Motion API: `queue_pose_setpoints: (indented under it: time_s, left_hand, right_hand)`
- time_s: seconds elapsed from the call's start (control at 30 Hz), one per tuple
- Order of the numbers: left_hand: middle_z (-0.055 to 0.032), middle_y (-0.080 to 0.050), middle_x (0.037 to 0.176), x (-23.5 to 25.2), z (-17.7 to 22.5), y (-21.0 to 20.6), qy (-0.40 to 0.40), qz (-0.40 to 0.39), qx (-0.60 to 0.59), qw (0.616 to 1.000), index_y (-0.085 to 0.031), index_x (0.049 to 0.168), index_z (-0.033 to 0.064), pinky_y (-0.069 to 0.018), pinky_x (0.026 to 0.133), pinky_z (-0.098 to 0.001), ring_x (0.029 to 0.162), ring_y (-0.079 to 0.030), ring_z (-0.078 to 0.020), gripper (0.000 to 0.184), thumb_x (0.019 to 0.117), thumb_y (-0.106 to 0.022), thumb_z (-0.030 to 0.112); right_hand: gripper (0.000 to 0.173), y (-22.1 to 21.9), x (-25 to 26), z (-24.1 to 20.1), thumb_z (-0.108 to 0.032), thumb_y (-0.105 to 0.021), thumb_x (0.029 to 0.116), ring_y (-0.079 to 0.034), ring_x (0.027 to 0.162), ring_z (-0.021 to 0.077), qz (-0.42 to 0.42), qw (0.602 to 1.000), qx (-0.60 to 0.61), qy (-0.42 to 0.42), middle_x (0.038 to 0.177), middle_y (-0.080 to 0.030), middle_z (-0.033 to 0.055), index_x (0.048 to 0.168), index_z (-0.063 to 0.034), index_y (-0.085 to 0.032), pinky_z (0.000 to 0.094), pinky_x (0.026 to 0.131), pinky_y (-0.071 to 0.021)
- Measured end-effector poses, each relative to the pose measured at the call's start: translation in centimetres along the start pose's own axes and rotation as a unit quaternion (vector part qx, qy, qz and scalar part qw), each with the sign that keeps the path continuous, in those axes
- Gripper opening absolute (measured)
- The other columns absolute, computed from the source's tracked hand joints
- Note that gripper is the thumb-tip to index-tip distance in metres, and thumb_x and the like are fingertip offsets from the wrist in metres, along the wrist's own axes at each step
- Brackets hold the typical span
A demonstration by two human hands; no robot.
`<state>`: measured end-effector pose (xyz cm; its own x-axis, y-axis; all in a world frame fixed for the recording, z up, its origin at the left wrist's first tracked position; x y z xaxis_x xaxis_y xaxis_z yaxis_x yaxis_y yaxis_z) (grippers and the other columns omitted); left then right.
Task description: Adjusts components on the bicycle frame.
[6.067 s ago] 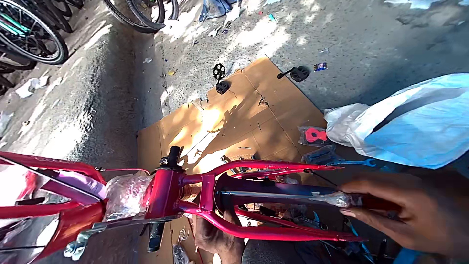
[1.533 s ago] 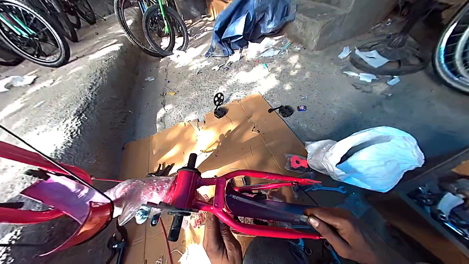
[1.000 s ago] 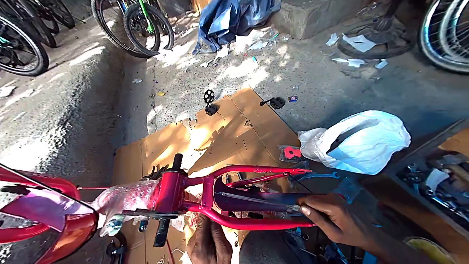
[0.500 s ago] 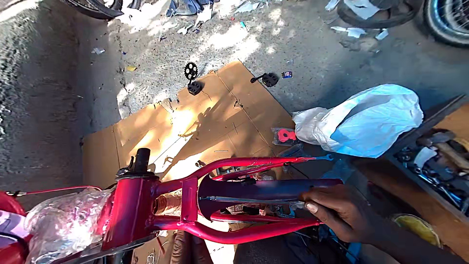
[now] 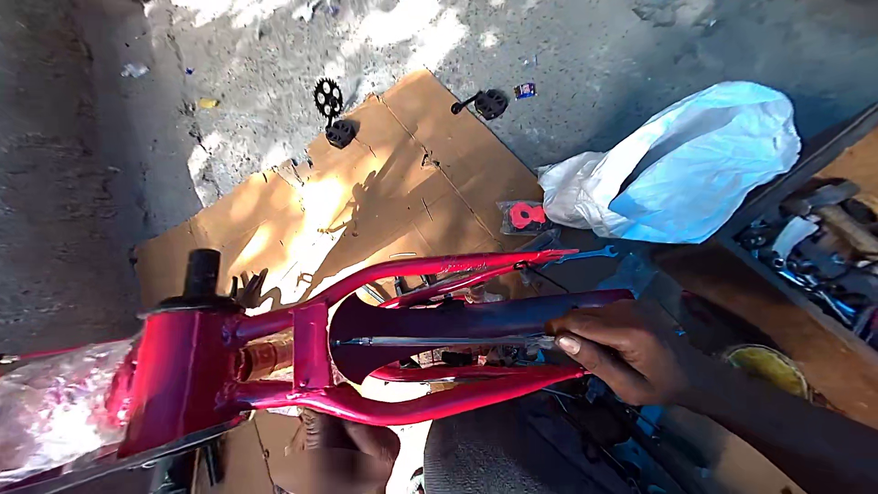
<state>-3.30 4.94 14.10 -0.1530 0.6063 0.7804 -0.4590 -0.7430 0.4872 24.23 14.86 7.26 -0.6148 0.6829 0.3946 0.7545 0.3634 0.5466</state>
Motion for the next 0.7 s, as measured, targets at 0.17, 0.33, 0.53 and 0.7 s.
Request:
queue_pose_setpoints:
  time_s: [0.17, 0.33, 0.53, 0.7]
  left_hand:
    - [0.0149, -0.068, 0.115, -3.0, -7.1, -2.6, 0.004, -0.052, -0.147, 0.988, -0.06, 0.126, 0.0257, -0.0508, 0.096, -0.0185, 0.11, -0.061, 0.0059, 0.033, 0.0982, -0.067, 0.041]
    - [0.0173, -0.067, 0.11, -2.5, -5.4, -2.8, 0.073, 0.03, -0.118, 0.99, -0.063, 0.119, 0.0221, -0.0484, 0.095, -0.0135, 0.108, -0.059, 0.0112, 0.028, 0.1019, -0.059, 0.044]
    - [0.0147, -0.07, 0.109, -3.0, -1.7, -1.8, 0.168, 0.026, -0.15, 0.974, -0.065, 0.125, 0.008, -0.0547, 0.089, -0.0165, 0.099, -0.065, 0.0074, 0.024, 0.1068, -0.05, 0.015]
    - [-0.0013, -0.065, 0.085, -1.0, 0.3, 0.2, 0.243, -0.064, -0.08, 0.965, -0.054, 0.124, -0.0229, -0.0497, 0.058, -0.0121, 0.061, -0.054, 0.0076, 0.035, 0.106, -0.046, 0.006]
  right_hand:
    - [0.033, 0.0, 0.1, 0.1, -0.029, -0.044, 0.1069, -0.052, 0.061, -0.0037, -0.011, 1.0, -0.007, -0.011, 0.071, -0.058, -0.0085, 0.099, -0.0115, -0.07, 0.0155, 0.051, -0.0419]
    - [0.035, 0.0, 0.2, 0.4, -0.031, -0.044, 0.109, -0.056, 0.06, 0.0025, -0.008, 1.0, 0.005, -0.001, 0.071, -0.061, -0.0032, 0.104, -0.0099, -0.071, 0.0223, 0.051, -0.045]
    - [0.034, -0.1, 0.2, 0.4, -0.032, -0.044, 0.1086, -0.057, 0.061, 0.004, -0.001, 1.0, -0.015, -0.004, 0.072, -0.061, -0.0044, 0.103, -0.0125, -0.071, 0.0247, 0.053, -0.0471]
    - [0.033, -0.2, 0.0, 0.3, -0.032, -0.045, 0.1078, -0.058, 0.063, 0.0034, 0.001, 1.0, -0.014, -0.003, 0.074, -0.063, -0.0052, 0.103, -0.0135, -0.072, 0.0248, 0.053, -0.0482]
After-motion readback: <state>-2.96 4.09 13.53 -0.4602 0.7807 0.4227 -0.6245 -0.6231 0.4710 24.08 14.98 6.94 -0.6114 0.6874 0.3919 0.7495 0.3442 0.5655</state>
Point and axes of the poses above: each hand's wrist, its own x-axis towards the middle knuckle, its own y-axis out of the back of the hand, z = x × y, the point moved 10 cm from there along x, towards the middle knuckle
